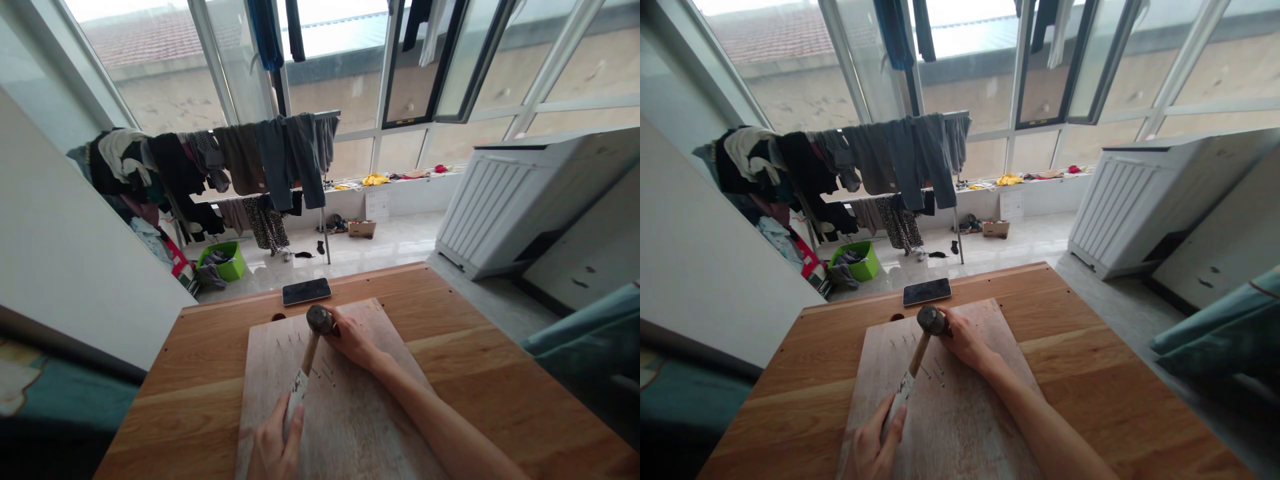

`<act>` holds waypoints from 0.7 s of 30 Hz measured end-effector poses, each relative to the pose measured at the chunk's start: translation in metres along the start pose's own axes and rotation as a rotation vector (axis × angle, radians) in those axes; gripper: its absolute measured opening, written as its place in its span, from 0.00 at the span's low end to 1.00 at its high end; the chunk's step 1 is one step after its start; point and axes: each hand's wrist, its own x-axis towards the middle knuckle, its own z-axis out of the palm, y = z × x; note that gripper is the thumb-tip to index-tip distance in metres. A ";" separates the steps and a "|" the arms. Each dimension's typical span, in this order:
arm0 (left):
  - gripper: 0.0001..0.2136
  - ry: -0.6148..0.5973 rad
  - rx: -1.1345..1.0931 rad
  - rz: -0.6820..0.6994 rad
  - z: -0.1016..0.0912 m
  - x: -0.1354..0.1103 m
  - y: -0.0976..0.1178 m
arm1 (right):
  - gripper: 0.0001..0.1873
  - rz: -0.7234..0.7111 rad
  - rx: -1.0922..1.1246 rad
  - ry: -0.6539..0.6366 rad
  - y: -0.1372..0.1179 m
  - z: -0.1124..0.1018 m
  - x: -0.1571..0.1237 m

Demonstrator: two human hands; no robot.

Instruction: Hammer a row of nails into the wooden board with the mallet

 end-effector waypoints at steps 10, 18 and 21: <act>0.30 0.116 -0.100 -0.052 0.021 -0.012 -0.031 | 0.08 -0.027 -0.128 -0.155 -0.028 -0.036 -0.005; 0.34 0.154 -0.102 -0.109 0.017 -0.011 -0.029 | 0.18 -0.125 -0.364 -0.555 -0.070 -0.039 -0.016; 0.34 0.147 -0.094 -0.110 0.016 -0.011 -0.028 | 0.11 -0.123 -0.461 -0.544 -0.064 -0.033 -0.015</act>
